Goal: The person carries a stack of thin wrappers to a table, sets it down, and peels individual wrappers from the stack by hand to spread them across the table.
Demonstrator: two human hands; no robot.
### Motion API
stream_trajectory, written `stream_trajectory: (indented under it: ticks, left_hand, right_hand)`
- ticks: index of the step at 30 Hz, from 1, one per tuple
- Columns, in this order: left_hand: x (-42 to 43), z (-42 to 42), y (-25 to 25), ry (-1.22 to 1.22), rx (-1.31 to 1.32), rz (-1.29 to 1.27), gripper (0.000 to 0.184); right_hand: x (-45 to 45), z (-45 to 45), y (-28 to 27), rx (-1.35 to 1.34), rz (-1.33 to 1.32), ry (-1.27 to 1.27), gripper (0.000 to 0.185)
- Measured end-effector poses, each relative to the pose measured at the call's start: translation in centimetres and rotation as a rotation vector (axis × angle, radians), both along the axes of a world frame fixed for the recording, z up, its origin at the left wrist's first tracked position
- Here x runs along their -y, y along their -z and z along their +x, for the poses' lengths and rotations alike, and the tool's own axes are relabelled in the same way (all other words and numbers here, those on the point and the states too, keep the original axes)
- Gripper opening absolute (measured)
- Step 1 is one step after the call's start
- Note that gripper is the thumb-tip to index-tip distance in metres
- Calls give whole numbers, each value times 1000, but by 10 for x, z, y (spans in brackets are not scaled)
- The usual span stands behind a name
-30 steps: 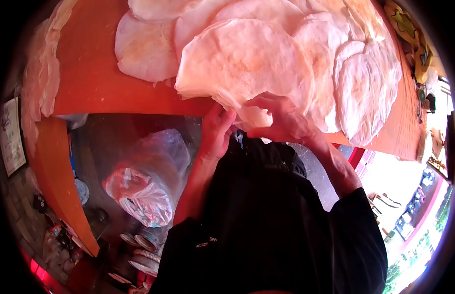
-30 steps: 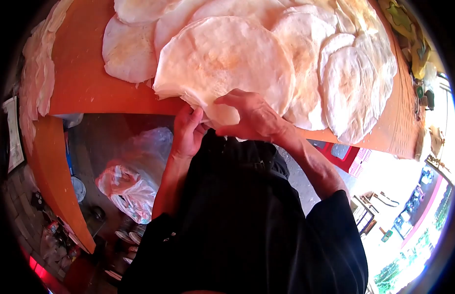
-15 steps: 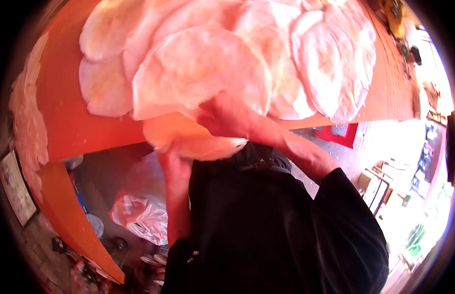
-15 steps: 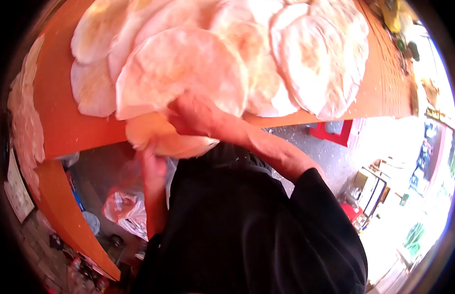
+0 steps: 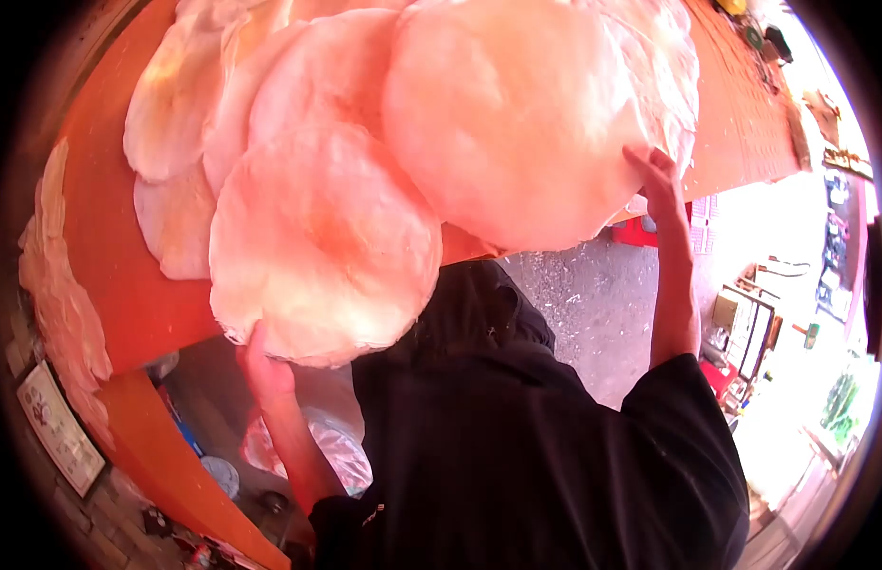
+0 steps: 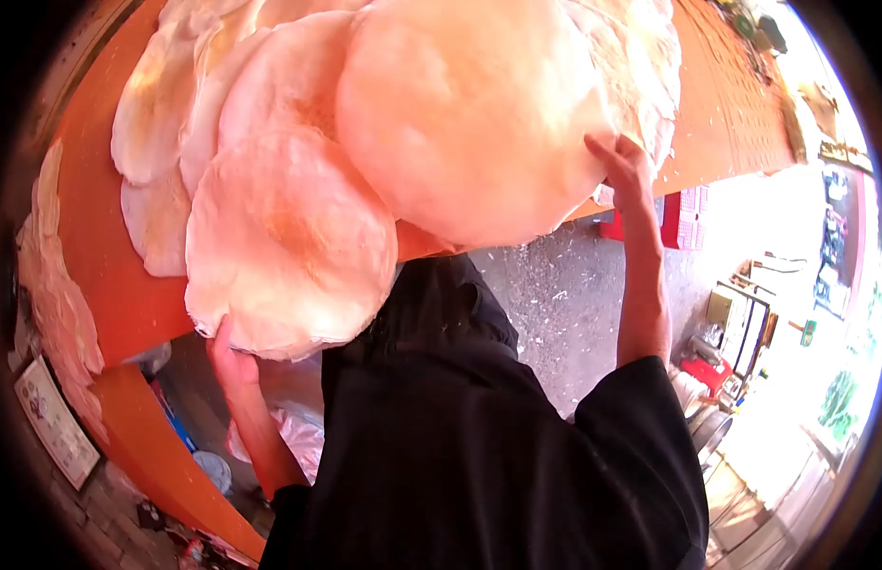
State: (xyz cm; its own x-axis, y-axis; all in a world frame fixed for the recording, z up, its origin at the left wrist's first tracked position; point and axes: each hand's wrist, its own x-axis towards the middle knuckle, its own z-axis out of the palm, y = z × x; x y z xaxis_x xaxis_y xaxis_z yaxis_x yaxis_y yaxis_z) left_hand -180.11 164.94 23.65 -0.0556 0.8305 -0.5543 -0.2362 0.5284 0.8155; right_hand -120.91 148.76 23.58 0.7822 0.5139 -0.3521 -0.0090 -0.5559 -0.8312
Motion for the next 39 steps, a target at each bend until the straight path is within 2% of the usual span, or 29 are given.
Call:
stream_trajectory:
  ticks: [1, 3, 4, 5, 6, 7, 8, 9, 10, 11, 13, 15, 17, 18, 19, 20, 21, 22, 23, 24, 25, 27, 29, 31, 33, 36, 39]
  left_hand:
    - [-1, 6, -7, 25, 28, 51, 49]
    - [-4, 9, -12, 71, 66, 105, 50]
    - [-6, 7, -11, 155, 115, 151, 51]
    - [-8, 7, -10, 239, 170, 196, 52]
    - [-11, 10, -11, 321, 195, 220, 54]
    - [-14, 10, -9, 340, 220, 224, 54]
    - [-18, 12, -6, 407, 242, 250, 55]
    - [-21, 15, -4, 474, 265, 276, 57]
    - [-23, 19, -3, 483, 318, 277, 62]
    - [-26, 23, -2, 499, 341, 284, 62]
    - [-30, 25, -3, 508, 393, 250, 64]
    - [-36, 23, -5, 487, 405, 274, 61]
    - [-43, 15, 3, 554, 383, 193, 55]
    - [-43, 15, 6, 503, 334, 139, 44]
    - [-43, 14, 7, 498, 333, 151, 44]
    - [-42, 12, 7, 491, 290, 117, 41]
    - [-41, 12, 5, 482, 246, 82, 38]
    - [-38, 16, -2, 412, 234, 13, 28]
    - [-38, 14, -2, 403, 228, 17, 28]
    - [-38, 12, -2, 384, 235, -4, 26]
    - [-37, 10, -5, 360, 239, -25, 24]
    - [-36, 12, -8, 282, 253, -63, 22]
    - [-35, 6, -1, 360, 257, 42, 22]
    - [-34, -1, 13, 411, 133, 61, 19]
    - [-34, 9, -10, 358, 202, 37, 17]
    - [-30, 1, 1, 351, 180, 58, 21]
    - [-26, -1, 4, 393, 114, 81, 25]
  right_hand:
    - [8, -4, 1, 200, -204, -4, 51]
    - [21, -36, -5, 850, -415, 63, 64]
    - [15, -58, -14, 892, -316, 111, 64]
    - [-5, -92, -34, 873, -182, 71, 54]
    - [-16, -117, -18, 632, 154, 37, 45]
    - [-32, -159, -32, 195, 371, -179, 53]
    - [-55, -200, -49, -263, 352, -332, 54]
    - [-85, -249, -71, -142, 87, -531, 60]
    - [-103, -294, -68, -67, 50, -739, 67]
    - [-110, -336, -43, 96, 323, -892, 62]
    - [-126, -379, -47, 209, 341, -991, 50]
    - [-128, -391, -46, 194, 340, -918, 43]
    - [-134, -396, -47, 179, 355, -857, 36]
    - [-134, -395, -49, 94, 314, -826, 30]
    - [-135, -395, -49, 6, 272, -795, 24]
    - [-137, -398, -36, 218, 252, -829, 18]
    - [-141, -401, -37, 221, 262, -837, 18]
    - [-144, -404, -38, 259, 208, -910, 18]
    - [-145, -407, -39, 292, 150, -984, 19]
    - [-145, -411, -41, 111, 163, -936, 24]
    - [-144, -410, -38, 102, 169, -949, 24]
    - [-146, -398, -28, -90, 273, -952, 29]
    - [-148, -390, -32, -229, 228, -1006, 34]
    - [-148, -391, -26, -239, 196, -1054, 33]
    - [-147, -391, -26, -449, 96, -921, 27]
    - [-147, -393, -18, -577, 36, -789, 27]
    - [-146, -416, -24, 31, 83, -839, 25]
